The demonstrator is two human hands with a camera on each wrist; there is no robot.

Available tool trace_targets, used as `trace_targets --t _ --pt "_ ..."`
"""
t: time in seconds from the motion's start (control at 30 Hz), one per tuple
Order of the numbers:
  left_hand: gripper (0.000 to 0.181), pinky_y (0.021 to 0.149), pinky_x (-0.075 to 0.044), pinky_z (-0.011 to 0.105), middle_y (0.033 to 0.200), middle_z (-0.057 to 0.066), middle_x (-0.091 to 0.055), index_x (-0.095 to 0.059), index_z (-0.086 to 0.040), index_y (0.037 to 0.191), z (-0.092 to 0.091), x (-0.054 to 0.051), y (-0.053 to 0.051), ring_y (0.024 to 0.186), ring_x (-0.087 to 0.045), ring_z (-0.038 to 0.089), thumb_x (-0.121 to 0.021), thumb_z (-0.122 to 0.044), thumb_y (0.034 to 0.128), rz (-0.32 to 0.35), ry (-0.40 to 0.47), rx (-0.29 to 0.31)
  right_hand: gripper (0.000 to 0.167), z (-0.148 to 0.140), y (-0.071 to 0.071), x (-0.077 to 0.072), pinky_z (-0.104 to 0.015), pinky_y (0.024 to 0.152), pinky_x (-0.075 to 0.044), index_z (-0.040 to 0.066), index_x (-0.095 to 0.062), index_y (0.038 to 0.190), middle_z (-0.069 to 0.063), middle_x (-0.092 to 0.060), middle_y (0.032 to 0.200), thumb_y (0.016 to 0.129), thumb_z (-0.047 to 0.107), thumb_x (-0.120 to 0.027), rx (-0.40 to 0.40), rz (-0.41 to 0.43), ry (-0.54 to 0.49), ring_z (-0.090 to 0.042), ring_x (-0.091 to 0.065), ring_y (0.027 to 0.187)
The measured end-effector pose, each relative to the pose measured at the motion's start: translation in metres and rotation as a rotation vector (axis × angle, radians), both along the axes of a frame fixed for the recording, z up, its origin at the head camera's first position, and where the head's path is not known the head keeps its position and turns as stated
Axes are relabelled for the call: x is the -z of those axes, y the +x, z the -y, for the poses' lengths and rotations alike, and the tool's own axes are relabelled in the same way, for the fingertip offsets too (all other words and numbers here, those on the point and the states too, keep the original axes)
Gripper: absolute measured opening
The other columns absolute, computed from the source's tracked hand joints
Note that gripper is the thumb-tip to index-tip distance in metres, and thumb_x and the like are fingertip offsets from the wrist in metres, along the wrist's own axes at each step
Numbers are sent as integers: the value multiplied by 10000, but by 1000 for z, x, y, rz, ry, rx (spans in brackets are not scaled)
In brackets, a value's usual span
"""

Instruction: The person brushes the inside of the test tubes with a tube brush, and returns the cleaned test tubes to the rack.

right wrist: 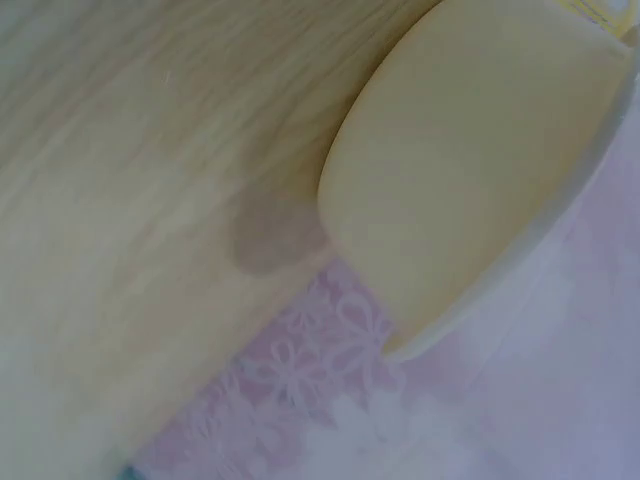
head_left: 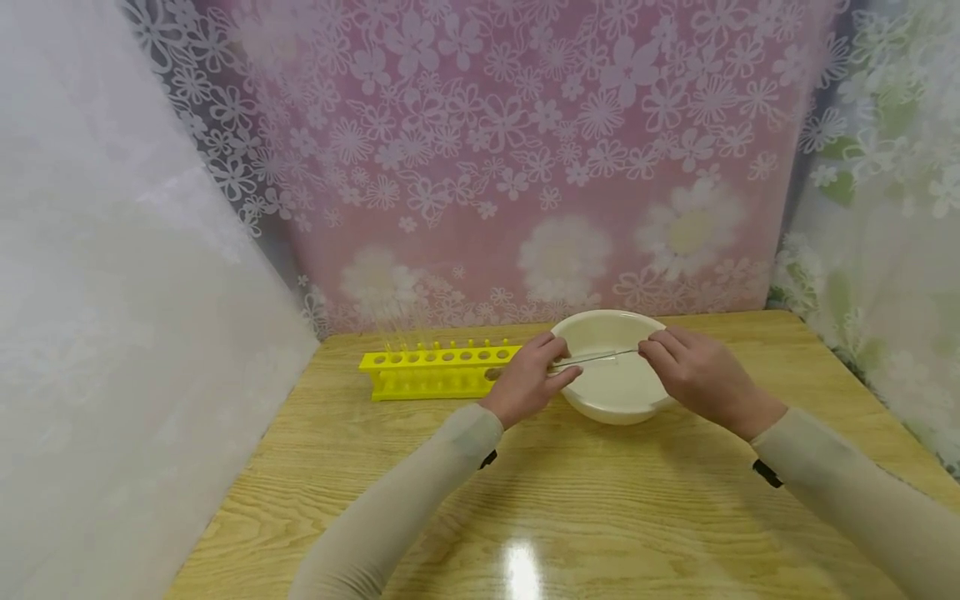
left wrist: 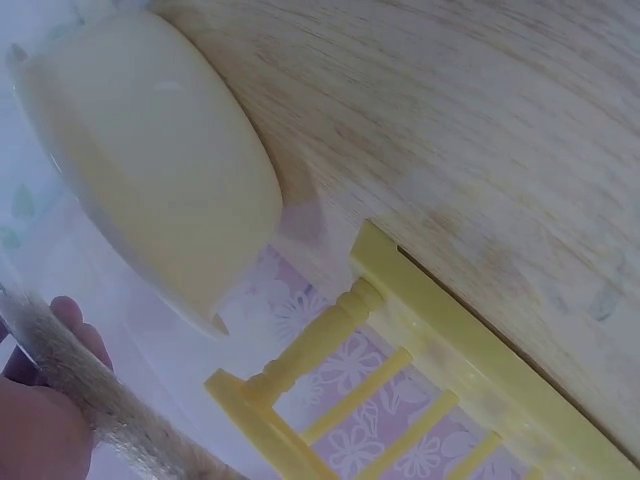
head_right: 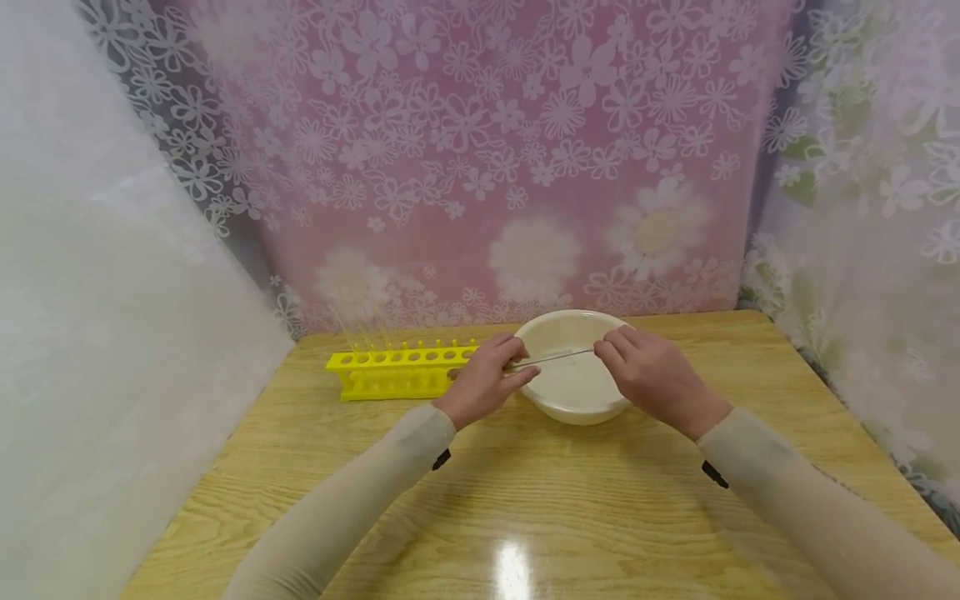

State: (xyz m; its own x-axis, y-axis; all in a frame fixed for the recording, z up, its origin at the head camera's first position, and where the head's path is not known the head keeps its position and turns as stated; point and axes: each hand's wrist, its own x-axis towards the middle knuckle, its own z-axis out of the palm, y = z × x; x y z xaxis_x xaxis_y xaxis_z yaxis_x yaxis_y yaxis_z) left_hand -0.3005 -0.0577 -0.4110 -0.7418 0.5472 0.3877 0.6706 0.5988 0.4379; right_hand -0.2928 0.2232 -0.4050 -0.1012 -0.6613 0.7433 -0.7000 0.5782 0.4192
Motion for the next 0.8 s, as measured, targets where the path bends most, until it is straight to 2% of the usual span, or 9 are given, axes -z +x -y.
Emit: trace_targets --t 0.13,0.2,0.27,0.37,0.47,0.53,0.67,0.73,0.8 --pt "189 711 -425 181 973 -46 -486 -529 -197 971 1 0 1 817 -458 112 -587 -370 1023 2 7 12 342 -2 -2 -1 -400 573 -562 -84 -630 985 -189 -615 873 1102 65 -344 28 -74 76 -309 -638 739" --pt "192 707 -421 179 970 -46 -486 -530 -197 974 1 -1 1 814 -456 112 -586 -374 1022 0 4 12 357 -3 -2 -1 -394 568 -558 -78 -622 979 -184 -610 872 1105 61 -319 29 -69 91 -306 -632 741" --pt "195 706 -421 179 968 -46 -483 -527 -198 974 1 -1 1 813 -458 111 -585 -379 1022 -7 -4 10 372 -3 -1 -1 -379 552 -543 -49 -626 958 -151 -607 849 1113 114 -329 21 -11 74 -274 -622 712" --pt "202 716 -431 177 982 -45 -489 -533 -196 979 2 0 1 825 -472 107 -584 -387 1019 -22 -14 8 312 -2 2 0 -338 532 -502 6 -629 936 -84 -605 815 1094 187 -432 7 156 1 -187 -585 654" --pt "205 739 -440 177 1003 -45 -499 -538 -192 992 3 0 1 848 -487 100 -579 -391 1020 -48 -28 11 116 0 6 1 -292 539 -451 60 -628 942 -22 -601 802 1011 149 -602 21 377 -102 -99 -518 631" --pt "203 757 -442 178 1013 -44 -504 -539 -188 1002 3 0 1 859 -493 97 -577 -387 1022 -70 -43 11 40 2 10 0 -266 544 -423 88 -630 949 -2 -594 788 978 108 -648 40 571 -172 -67 -475 618" --pt "197 784 -450 183 1029 -39 -510 -548 -178 1037 4 1 1 877 -502 92 -584 -371 1022 -122 -90 9 107 3 15 -7 -271 534 -382 76 -641 952 -22 -553 725 1018 153 -607 82 1053 -309 -87 -418 566" --pt "194 800 -457 187 1033 -31 -520 -557 -173 1056 4 1 2 889 -505 96 -602 -357 1016 -152 -115 13 197 3 14 -13 -293 533 -392 26 -627 952 -42 -521 695 1041 191 -567 94 1312 -371 -114 -420 548" --pt "195 805 -461 190 1029 -25 -530 -566 -166 1066 4 2 2 893 -506 102 -619 -345 1010 -188 -136 19 241 3 12 -17 -309 539 -404 -9 -598 935 -45 -499 689 1043 201 -553 90 1535 -424 -132 -424 555"
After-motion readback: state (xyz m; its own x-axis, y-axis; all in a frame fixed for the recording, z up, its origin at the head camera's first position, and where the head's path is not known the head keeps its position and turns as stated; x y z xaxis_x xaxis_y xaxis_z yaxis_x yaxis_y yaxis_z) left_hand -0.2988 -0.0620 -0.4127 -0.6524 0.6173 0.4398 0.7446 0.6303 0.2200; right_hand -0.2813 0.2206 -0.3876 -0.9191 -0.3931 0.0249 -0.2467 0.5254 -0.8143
